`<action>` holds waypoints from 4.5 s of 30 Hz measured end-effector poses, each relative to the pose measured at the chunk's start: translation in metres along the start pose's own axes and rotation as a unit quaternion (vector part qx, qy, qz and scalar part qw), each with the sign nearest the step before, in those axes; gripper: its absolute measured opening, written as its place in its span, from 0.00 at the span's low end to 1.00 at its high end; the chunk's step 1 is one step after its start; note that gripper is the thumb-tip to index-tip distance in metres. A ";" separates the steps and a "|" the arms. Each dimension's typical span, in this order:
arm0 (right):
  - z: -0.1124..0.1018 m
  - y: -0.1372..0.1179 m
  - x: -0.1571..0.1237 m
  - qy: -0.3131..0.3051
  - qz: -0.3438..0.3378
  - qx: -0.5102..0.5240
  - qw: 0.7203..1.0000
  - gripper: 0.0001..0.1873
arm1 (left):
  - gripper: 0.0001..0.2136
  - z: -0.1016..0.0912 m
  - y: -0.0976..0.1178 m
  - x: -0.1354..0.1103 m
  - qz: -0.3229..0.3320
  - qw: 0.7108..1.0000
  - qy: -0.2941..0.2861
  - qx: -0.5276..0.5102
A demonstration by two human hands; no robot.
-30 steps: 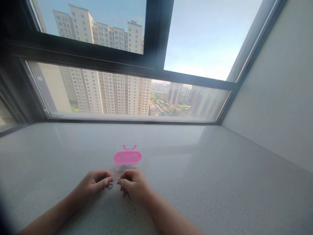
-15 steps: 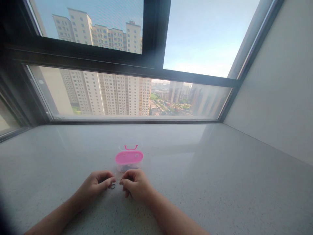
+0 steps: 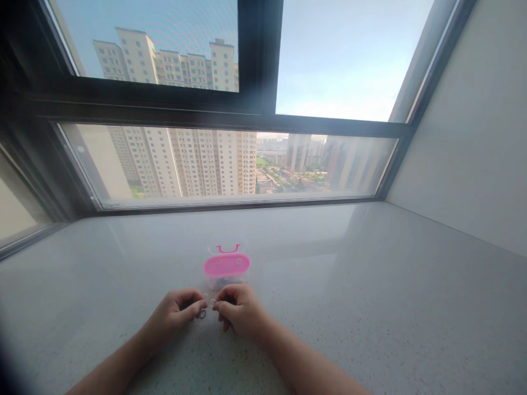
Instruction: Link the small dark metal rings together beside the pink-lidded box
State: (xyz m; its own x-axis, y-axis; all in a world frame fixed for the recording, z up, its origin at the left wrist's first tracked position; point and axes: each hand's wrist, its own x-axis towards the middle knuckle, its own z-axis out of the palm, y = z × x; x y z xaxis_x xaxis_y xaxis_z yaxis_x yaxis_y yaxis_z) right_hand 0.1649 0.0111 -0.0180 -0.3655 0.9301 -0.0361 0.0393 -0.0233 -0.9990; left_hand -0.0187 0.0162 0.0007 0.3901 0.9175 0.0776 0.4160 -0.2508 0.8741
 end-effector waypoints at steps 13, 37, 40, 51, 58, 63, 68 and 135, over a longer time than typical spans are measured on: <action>0.000 0.001 -0.001 0.004 -0.008 0.005 1.000 0.06 | 0.10 0.000 -0.002 0.001 0.016 1.000 0.000 0.009; -0.001 0.002 0.002 -0.001 -0.001 0.039 0.999 0.07 | 0.11 0.001 -0.004 0.003 0.030 0.999 0.002 0.022; 0.000 0.001 0.002 -0.003 -0.005 0.045 0.999 0.07 | 0.12 0.001 -0.004 0.003 0.032 0.999 0.001 0.024; 0.000 0.003 0.002 -0.004 0.002 0.030 1.000 0.07 | 0.12 0.000 -0.001 0.002 0.033 0.999 0.001 0.029; 0.001 0.000 0.001 -0.003 0.004 0.026 1.000 0.06 | 0.12 0.000 -0.003 0.002 0.032 0.999 0.009 0.024; 0.000 0.002 0.002 -0.006 -0.003 0.028 1.000 0.06 | 0.11 0.001 -0.005 0.002 0.031 0.999 -0.001 0.017; 0.000 0.003 0.001 -0.003 0.005 0.018 1.000 0.06 | 0.11 0.000 -0.005 0.002 0.032 0.999 0.004 0.008; -0.002 0.007 0.004 -0.005 0.006 0.071 0.997 0.13 | 0.15 0.004 -0.006 -0.001 0.009 1.000 -0.009 -0.028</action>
State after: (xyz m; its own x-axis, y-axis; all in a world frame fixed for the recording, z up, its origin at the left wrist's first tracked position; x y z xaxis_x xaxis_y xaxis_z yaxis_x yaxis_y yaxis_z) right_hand 0.1658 0.0152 -0.0250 -0.3742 0.9261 -0.0476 -0.0884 -0.0867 -0.9923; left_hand -0.0183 0.0155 -0.0061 0.4114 0.9075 0.0853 0.3625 -0.2488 0.8982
